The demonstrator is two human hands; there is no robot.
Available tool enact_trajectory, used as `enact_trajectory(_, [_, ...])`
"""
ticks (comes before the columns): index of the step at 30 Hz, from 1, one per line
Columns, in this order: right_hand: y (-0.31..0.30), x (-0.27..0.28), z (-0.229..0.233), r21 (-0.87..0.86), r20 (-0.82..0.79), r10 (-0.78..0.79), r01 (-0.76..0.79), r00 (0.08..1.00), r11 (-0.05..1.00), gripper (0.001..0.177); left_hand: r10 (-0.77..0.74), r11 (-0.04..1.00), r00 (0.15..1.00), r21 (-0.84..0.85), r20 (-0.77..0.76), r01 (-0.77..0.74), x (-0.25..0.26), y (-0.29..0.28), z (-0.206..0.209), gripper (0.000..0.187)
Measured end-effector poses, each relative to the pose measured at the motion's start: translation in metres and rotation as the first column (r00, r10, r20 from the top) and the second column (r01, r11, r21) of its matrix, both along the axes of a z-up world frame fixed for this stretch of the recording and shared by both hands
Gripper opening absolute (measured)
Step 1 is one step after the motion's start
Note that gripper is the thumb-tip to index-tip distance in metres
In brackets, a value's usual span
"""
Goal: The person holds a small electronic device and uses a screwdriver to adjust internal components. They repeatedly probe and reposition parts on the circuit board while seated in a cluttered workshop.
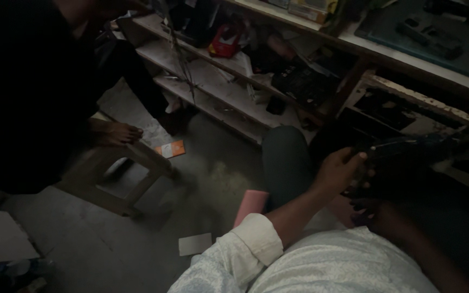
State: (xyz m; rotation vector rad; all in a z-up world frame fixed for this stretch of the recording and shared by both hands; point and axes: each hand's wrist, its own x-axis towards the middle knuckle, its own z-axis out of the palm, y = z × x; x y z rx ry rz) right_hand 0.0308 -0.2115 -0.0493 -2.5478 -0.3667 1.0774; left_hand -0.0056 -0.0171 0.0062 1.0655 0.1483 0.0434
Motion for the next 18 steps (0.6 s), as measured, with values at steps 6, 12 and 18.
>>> enact_trajectory(6, [0.003, -0.006, 0.013, 0.017, 0.02, -0.03, 0.03, 0.999, 0.999, 0.051, -0.004, 0.995, 1.0, 0.104, -0.012, 0.005, 0.002, 0.002, -0.004, 0.029])
enact_trajectory(12, [0.012, -0.007, 0.027, -0.106, -0.008, -0.012, 0.011, 1.0, 0.994, 0.054, -0.016, 1.0, 1.0, 0.017, 0.01, 0.015, 0.002, 0.003, 0.003, 0.032])
enact_trajectory(18, [0.007, -0.005, 0.02, -0.063, 0.041, 0.063, -0.061, 0.997, 0.996, 0.055, -0.008, 0.978, 0.998, 0.207, -0.064, 0.021, -0.009, 0.009, 0.022, 0.038])
